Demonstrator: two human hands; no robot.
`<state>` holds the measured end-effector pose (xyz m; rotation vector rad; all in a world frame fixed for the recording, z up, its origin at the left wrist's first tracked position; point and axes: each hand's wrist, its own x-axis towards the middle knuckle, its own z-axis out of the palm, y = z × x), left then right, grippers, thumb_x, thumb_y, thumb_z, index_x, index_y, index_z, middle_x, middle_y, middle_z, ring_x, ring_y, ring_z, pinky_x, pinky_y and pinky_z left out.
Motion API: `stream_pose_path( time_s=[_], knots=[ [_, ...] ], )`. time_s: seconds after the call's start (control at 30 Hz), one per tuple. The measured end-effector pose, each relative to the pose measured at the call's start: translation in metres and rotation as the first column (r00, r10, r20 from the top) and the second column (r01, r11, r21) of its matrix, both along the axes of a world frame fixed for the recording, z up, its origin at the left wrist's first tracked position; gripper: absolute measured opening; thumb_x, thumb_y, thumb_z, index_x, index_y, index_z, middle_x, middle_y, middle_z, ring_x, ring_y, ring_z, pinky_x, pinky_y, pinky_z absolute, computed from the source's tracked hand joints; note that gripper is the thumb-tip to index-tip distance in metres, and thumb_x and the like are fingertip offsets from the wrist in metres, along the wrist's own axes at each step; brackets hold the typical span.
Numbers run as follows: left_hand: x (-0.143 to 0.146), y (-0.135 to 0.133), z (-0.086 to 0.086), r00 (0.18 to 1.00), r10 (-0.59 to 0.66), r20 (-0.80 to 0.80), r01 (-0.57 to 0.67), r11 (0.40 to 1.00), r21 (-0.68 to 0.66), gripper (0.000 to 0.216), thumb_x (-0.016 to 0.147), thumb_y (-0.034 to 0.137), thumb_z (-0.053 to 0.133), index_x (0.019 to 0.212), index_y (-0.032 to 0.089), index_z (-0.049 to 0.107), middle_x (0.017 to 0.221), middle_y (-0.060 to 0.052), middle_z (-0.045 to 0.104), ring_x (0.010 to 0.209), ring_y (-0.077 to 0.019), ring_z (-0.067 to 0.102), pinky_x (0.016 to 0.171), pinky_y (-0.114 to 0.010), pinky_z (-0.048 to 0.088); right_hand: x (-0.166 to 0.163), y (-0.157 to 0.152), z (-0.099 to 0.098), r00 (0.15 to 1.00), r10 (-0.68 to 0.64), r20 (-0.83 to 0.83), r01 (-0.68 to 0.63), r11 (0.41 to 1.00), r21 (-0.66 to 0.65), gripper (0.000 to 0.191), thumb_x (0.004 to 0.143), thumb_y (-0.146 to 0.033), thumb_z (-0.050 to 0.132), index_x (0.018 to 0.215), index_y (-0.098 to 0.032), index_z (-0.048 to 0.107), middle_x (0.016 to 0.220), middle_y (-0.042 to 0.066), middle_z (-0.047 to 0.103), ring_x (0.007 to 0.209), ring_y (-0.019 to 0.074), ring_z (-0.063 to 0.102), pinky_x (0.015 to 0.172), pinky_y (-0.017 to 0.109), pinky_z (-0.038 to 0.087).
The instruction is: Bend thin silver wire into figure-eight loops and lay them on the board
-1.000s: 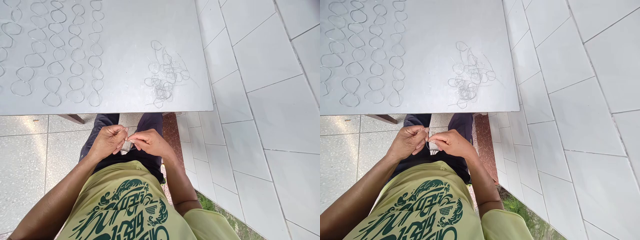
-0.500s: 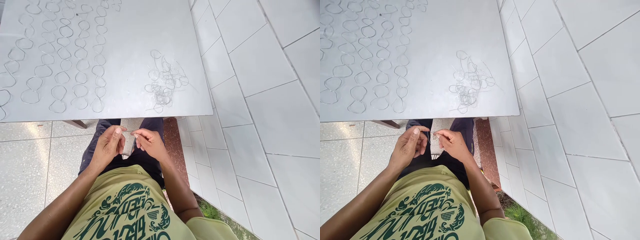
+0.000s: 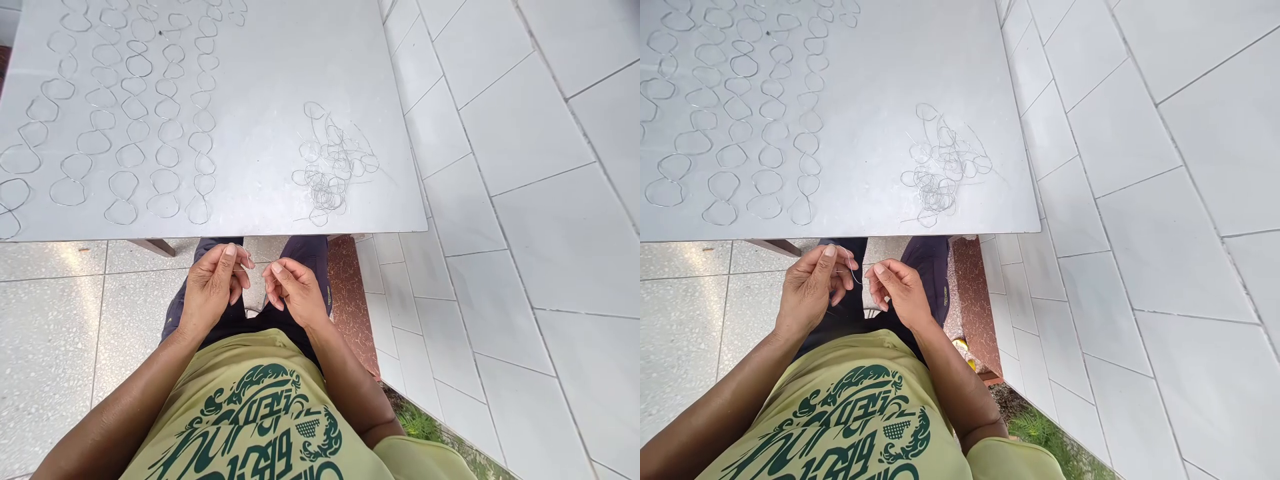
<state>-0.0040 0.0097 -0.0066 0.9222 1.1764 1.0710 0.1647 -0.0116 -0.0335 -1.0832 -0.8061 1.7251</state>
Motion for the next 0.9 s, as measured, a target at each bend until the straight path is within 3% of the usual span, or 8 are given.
stream_pose_path(
  time_s=[0.17, 0.3, 0.4, 0.63, 0.77, 0.9],
  knots=[
    [0.007, -0.003, -0.004, 0.991, 0.026, 0.131, -0.018, 0.998, -0.065, 0.032, 0.104, 0.053, 0.057, 0.1, 0.021, 0.062, 0.074, 0.001, 0.066, 0.044, -0.0093, 0.056, 0.031, -0.017, 0.038, -0.007, -0.006, -0.003, 1.0, -0.014, -0.022, 0.013, 1.0, -0.003, 0.037, 0.096, -0.054, 0.069, 0.098, -0.018, 0.069, 0.065, -0.004, 0.059, 0.044, 0.0075, 0.049, 0.037, 0.02, 0.033],
    [0.012, -0.005, -0.004, 0.998, 0.044, 0.046, -0.042, 0.999, -0.025, 0.034, 0.105, 0.056, 0.053, 0.1, 0.022, 0.06, 0.066, 0.005, 0.059, 0.039, -0.0086, 0.053, 0.03, -0.017, 0.038, -0.013, -0.009, -0.001, 0.999, -0.033, 0.043, 0.031, 0.999, 0.038, 0.034, 0.099, -0.051, 0.066, 0.103, -0.018, 0.069, 0.057, -0.005, 0.057, 0.04, 0.0075, 0.045, 0.035, 0.019, 0.028],
    [0.013, -0.005, -0.003, 0.998, 0.042, -0.038, -0.043, 0.999, -0.014, 0.035, 0.104, 0.056, 0.054, 0.098, 0.022, 0.062, 0.062, 0.006, 0.056, 0.035, -0.0075, 0.048, 0.026, -0.017, 0.031, -0.013, -0.009, 0.001, 0.992, -0.007, 0.124, 0.0, 0.998, 0.062, 0.034, 0.1, -0.052, 0.063, 0.106, -0.018, 0.069, 0.058, -0.006, 0.058, 0.041, 0.0074, 0.046, 0.037, 0.019, 0.031],
    [0.01, -0.006, -0.008, 0.995, -0.091, -0.048, 0.087, 0.993, -0.077, 0.035, 0.103, 0.055, 0.055, 0.098, 0.021, 0.063, 0.059, 0.006, 0.056, 0.034, -0.0078, 0.047, 0.026, -0.016, 0.028, 0.001, -0.005, 0.008, 0.888, 0.03, 0.458, -0.188, 0.934, 0.304, 0.023, 0.105, -0.043, 0.057, 0.101, -0.021, 0.063, 0.061, -0.006, 0.061, 0.048, 0.0087, 0.053, 0.055, 0.022, 0.045],
    [0.009, -0.007, -0.01, 0.993, -0.087, -0.079, 0.081, 0.994, -0.077, 0.035, 0.103, 0.055, 0.056, 0.095, 0.021, 0.063, 0.058, 0.006, 0.057, 0.035, -0.0079, 0.049, 0.029, -0.016, 0.028, 0.01, -0.001, 0.014, 0.804, 0.106, 0.585, -0.351, 0.879, 0.324, 0.022, 0.108, -0.037, 0.052, 0.093, -0.022, 0.06, 0.061, -0.006, 0.062, 0.052, 0.0095, 0.055, 0.061, 0.023, 0.045],
    [0.009, -0.007, -0.009, 0.985, -0.087, -0.152, 0.082, 0.996, -0.039, 0.034, 0.104, 0.052, 0.056, 0.092, 0.021, 0.063, 0.059, 0.005, 0.06, 0.037, -0.0078, 0.052, 0.032, -0.017, 0.031, 0.015, 0.003, 0.015, 0.765, 0.156, 0.625, -0.432, 0.845, 0.316, 0.021, 0.108, -0.03, 0.049, 0.091, -0.022, 0.058, 0.062, -0.006, 0.06, 0.054, 0.0097, 0.055, 0.062, 0.022, 0.044]
  ],
)
